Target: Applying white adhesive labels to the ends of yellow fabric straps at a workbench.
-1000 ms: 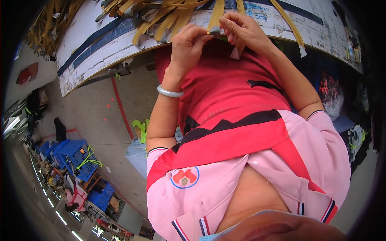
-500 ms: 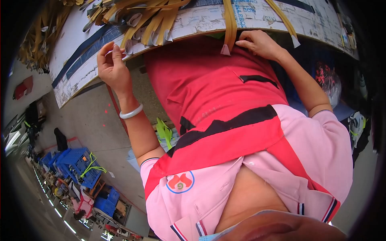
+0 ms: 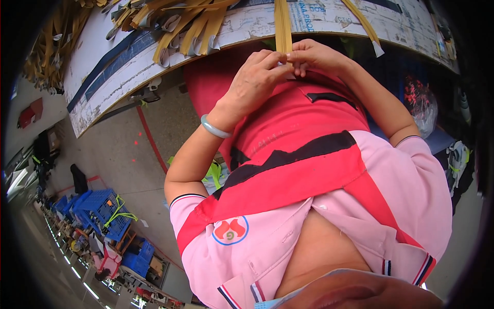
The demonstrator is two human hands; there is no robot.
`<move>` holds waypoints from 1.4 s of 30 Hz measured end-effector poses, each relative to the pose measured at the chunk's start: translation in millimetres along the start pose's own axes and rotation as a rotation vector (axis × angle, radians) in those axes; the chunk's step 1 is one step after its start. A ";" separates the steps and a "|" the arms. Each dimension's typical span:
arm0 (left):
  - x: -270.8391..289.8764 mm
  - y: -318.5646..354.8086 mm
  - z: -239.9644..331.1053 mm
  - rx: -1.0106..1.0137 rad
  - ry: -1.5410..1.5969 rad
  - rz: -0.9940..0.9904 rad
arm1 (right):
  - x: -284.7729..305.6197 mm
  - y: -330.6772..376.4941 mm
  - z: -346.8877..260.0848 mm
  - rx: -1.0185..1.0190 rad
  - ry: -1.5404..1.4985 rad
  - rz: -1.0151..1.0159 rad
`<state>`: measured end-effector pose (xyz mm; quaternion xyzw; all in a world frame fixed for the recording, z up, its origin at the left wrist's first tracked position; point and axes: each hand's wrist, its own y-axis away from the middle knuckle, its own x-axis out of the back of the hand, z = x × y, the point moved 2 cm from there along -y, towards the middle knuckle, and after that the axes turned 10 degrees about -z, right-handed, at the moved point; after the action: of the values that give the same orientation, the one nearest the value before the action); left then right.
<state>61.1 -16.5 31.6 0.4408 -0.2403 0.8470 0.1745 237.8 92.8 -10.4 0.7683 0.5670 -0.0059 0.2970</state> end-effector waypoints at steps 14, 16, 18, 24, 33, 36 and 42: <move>18.5 3.0 -6.1 0.027 0.312 0.109 | -18.5 0.1 -13.4 0.002 -0.318 -0.061; 16.0 3.8 -5.5 0.030 0.308 0.091 | -20.4 0.9 -13.6 0.003 -0.345 -0.112; 16.8 4.6 -5.4 0.029 0.305 0.072 | -24.6 1.1 -16.8 0.054 -0.255 -0.041; 28.8 9.5 -13.7 0.205 0.930 0.286 | -47.0 15.7 -48.0 0.372 0.183 0.083; 36.3 4.3 -19.2 0.171 1.126 0.365 | -44.8 9.4 -67.0 0.569 0.372 -0.037; 36.0 2.6 -23.6 0.175 1.174 0.391 | -48.3 3.2 -72.4 0.507 0.354 0.058; 32.4 -9.9 -17.6 0.311 1.140 0.543 | -45.5 1.7 -94.4 0.392 0.358 0.145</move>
<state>36.6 4.3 52.3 -0.1340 -0.0876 0.9870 -0.0117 192.1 96.7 83.8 0.8386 0.5419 0.0419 0.0372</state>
